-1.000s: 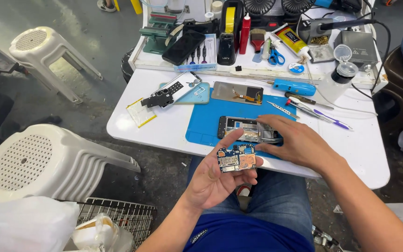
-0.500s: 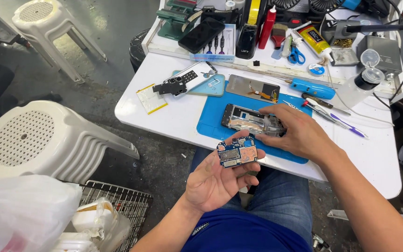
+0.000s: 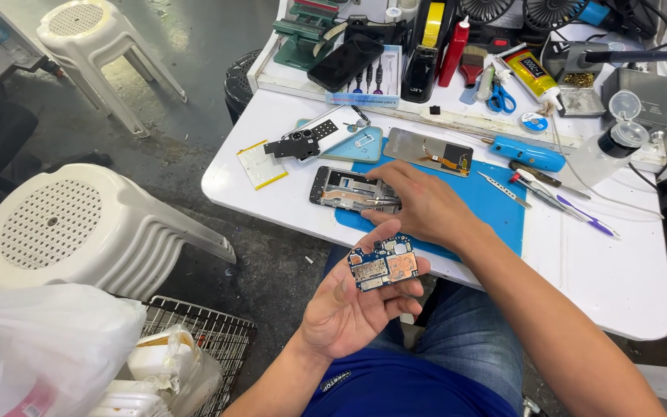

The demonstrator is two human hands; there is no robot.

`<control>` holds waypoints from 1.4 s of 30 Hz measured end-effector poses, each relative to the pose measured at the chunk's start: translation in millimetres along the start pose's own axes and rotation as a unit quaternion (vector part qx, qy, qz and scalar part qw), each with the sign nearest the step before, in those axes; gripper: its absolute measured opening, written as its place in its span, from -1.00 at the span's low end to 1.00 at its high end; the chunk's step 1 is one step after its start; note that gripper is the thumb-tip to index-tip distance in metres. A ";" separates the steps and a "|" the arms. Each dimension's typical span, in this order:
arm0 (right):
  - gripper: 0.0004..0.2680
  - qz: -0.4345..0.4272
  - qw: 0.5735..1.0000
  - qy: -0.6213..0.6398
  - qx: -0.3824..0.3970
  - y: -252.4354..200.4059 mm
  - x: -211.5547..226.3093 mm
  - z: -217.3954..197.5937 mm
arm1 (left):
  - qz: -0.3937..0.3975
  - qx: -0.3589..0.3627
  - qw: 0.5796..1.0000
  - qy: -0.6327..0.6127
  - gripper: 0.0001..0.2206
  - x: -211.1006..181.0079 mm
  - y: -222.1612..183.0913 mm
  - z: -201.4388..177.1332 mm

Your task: A technician disassembles a smartphone on a repair bench, removing the motherboard, screws, and other internal components using tweezers and a screwdriver.

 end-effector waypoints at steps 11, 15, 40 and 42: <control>-0.71 0.105 0.989 0.076 -0.072 -39.1 6.8 -31.3 | -0.013 -0.050 0.998 0.025 -0.18 17.2 -28.2 -25.8; -0.71 0.266 0.927 0.218 -0.149 -98.3 53.5 -44.2 | -0.033 -0.102 0.994 -0.025 -0.21 29.0 -30.2 -26.0; -0.67 0.033 0.919 0.159 -0.360 -216.6 135.2 -29.0 | -0.162 -0.007 0.974 0.155 -0.18 77.3 5.7 32.2; -0.70 0.042 0.923 0.145 -0.355 -217.2 135.7 -29.5 | -0.172 0.003 0.977 0.129 -0.15 77.7 6.1 30.7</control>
Point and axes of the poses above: each hand's wrist, its own y-axis towards the middle knuckle, its own z-axis out of the palm, x = y × z, the point moved 1 cm from there along y, towards the middle knuckle, and after that the axes turned 12 degrees about -z, right-handed, at the moved point
